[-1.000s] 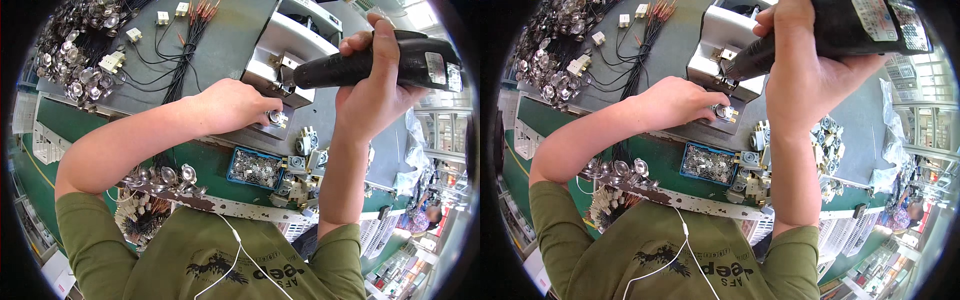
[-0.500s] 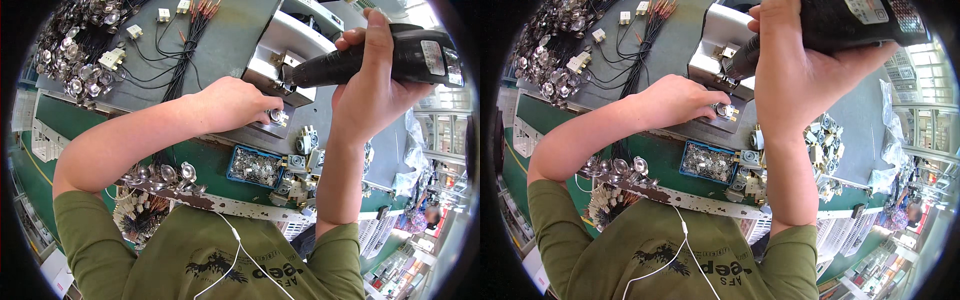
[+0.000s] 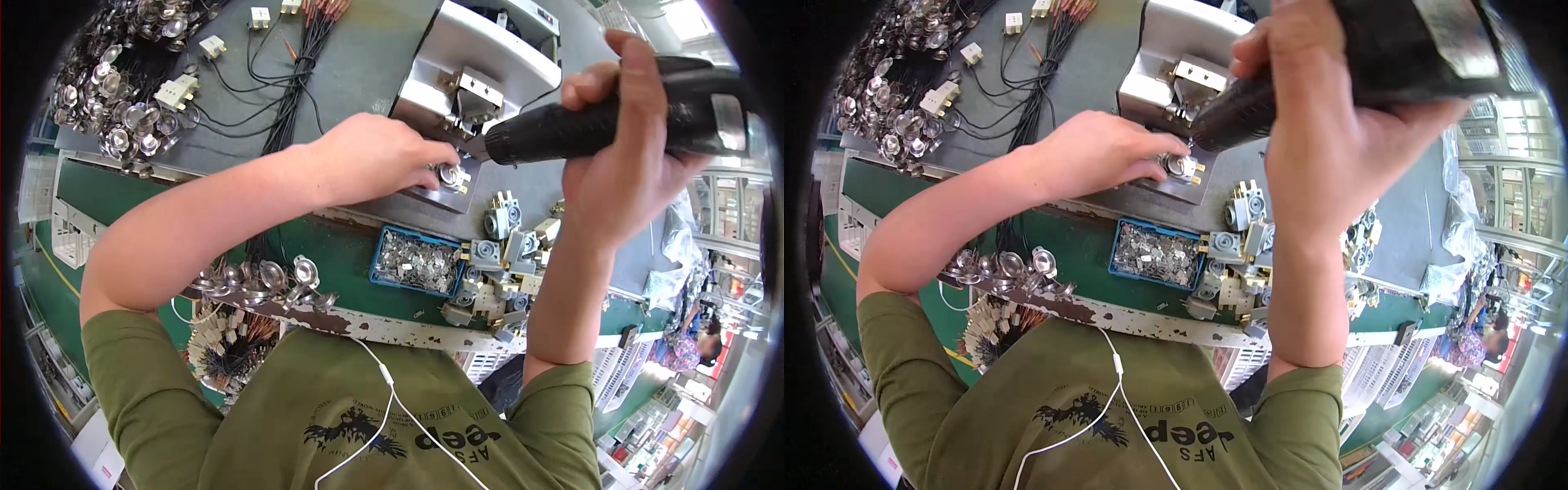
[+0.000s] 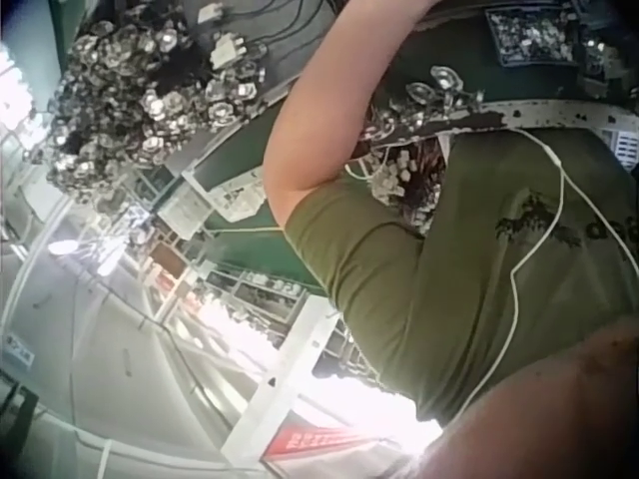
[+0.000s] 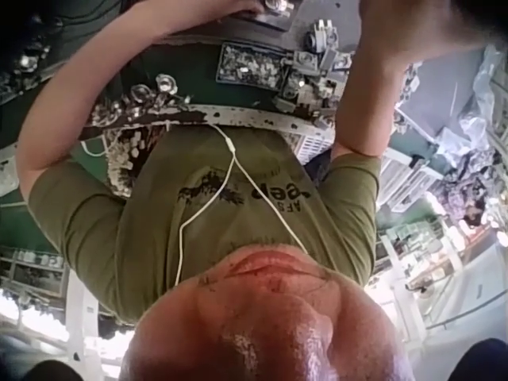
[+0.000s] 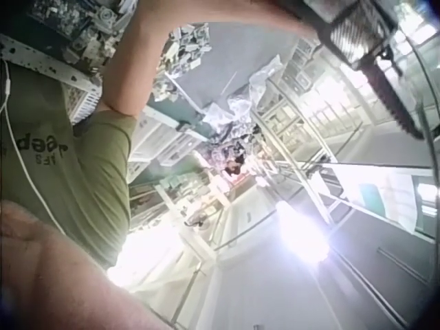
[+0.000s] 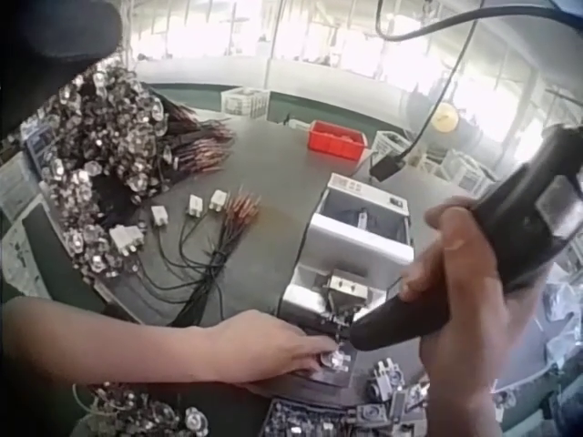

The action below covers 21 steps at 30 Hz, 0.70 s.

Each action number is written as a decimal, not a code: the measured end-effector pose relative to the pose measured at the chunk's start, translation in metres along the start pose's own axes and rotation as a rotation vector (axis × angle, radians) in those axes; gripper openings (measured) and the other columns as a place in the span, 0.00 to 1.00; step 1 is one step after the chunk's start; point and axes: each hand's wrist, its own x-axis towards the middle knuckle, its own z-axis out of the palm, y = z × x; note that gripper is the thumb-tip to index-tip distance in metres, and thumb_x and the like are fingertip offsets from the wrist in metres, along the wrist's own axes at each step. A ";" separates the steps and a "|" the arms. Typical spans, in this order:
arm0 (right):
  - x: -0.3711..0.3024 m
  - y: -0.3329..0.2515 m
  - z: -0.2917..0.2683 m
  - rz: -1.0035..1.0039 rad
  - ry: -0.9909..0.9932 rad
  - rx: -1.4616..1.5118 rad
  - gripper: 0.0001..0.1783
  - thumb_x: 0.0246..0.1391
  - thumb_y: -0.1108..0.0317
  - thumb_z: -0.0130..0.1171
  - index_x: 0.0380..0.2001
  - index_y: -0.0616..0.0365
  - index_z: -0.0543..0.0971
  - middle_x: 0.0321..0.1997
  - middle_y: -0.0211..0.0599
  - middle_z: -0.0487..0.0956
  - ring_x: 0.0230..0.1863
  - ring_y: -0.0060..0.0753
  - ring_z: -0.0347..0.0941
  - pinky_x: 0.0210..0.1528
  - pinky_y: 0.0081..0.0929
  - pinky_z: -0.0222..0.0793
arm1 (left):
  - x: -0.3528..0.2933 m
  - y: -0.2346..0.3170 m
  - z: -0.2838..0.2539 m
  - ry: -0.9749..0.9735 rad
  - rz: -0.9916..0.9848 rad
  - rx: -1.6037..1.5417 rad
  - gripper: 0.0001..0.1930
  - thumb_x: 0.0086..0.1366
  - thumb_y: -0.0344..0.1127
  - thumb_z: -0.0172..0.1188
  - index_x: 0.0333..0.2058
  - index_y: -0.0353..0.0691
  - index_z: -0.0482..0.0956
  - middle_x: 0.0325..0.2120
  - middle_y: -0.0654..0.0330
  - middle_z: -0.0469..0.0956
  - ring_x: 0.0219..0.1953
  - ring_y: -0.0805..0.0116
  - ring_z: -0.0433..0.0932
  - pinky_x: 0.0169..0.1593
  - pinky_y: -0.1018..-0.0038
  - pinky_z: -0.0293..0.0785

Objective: Assembling electronic components and securing them with a power tool on a factory assembly line.

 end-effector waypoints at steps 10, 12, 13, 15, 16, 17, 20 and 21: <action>-0.024 0.001 -0.004 0.068 0.077 -0.122 0.12 0.60 0.76 0.66 0.42 0.72 0.75 0.26 0.47 0.81 0.19 0.32 0.76 0.23 0.28 0.75 | 0.008 0.007 -0.013 -0.152 -0.071 0.026 0.18 0.69 0.49 0.60 0.54 0.52 0.78 0.34 0.54 0.85 0.39 0.50 0.85 0.42 0.55 0.80; -0.025 0.001 -0.007 0.075 0.052 -0.111 0.12 0.60 0.76 0.66 0.41 0.73 0.76 0.24 0.45 0.81 0.20 0.32 0.76 0.24 0.28 0.75 | 0.008 0.008 -0.013 -0.152 -0.070 0.031 0.18 0.69 0.49 0.60 0.54 0.52 0.78 0.35 0.54 0.85 0.39 0.50 0.85 0.42 0.55 0.80; -0.026 0.001 -0.007 0.085 0.044 -0.140 0.12 0.60 0.75 0.66 0.41 0.73 0.77 0.22 0.44 0.80 0.20 0.32 0.76 0.24 0.27 0.75 | 0.007 0.009 -0.014 -0.152 -0.072 0.030 0.18 0.69 0.49 0.60 0.54 0.52 0.78 0.35 0.54 0.85 0.39 0.50 0.85 0.42 0.55 0.80; -0.028 0.002 -0.007 0.096 0.035 -0.170 0.12 0.60 0.75 0.66 0.41 0.73 0.78 0.21 0.42 0.79 0.20 0.32 0.76 0.25 0.26 0.74 | 0.007 0.010 -0.014 -0.160 -0.074 0.032 0.18 0.69 0.49 0.60 0.54 0.52 0.78 0.34 0.54 0.85 0.40 0.50 0.85 0.43 0.55 0.80; -0.030 0.004 -0.006 0.097 0.037 -0.155 0.11 0.60 0.75 0.67 0.40 0.74 0.78 0.21 0.42 0.79 0.20 0.31 0.76 0.25 0.26 0.74 | 0.007 0.009 -0.013 -0.160 -0.075 0.031 0.18 0.69 0.49 0.60 0.54 0.52 0.78 0.34 0.54 0.85 0.40 0.50 0.85 0.43 0.55 0.80; -0.032 0.005 -0.006 0.099 0.038 -0.141 0.11 0.60 0.75 0.67 0.40 0.74 0.79 0.21 0.42 0.79 0.20 0.31 0.76 0.25 0.25 0.74 | 0.006 0.009 -0.011 -0.154 -0.073 0.039 0.18 0.69 0.49 0.60 0.54 0.52 0.78 0.34 0.54 0.85 0.40 0.51 0.85 0.43 0.55 0.80; -0.037 0.008 -0.003 0.111 0.052 -0.180 0.11 0.60 0.75 0.65 0.40 0.75 0.79 0.20 0.41 0.78 0.19 0.31 0.75 0.26 0.27 0.74 | 0.006 0.008 -0.010 -0.149 -0.073 0.044 0.18 0.69 0.48 0.60 0.54 0.52 0.78 0.34 0.54 0.85 0.40 0.51 0.85 0.42 0.55 0.80; -0.037 0.009 -0.005 0.118 0.052 -0.183 0.11 0.60 0.75 0.65 0.40 0.75 0.79 0.20 0.41 0.78 0.19 0.31 0.75 0.26 0.27 0.74 | 0.006 0.009 -0.010 -0.151 -0.070 0.042 0.18 0.69 0.48 0.60 0.54 0.53 0.77 0.34 0.54 0.85 0.40 0.51 0.85 0.42 0.55 0.80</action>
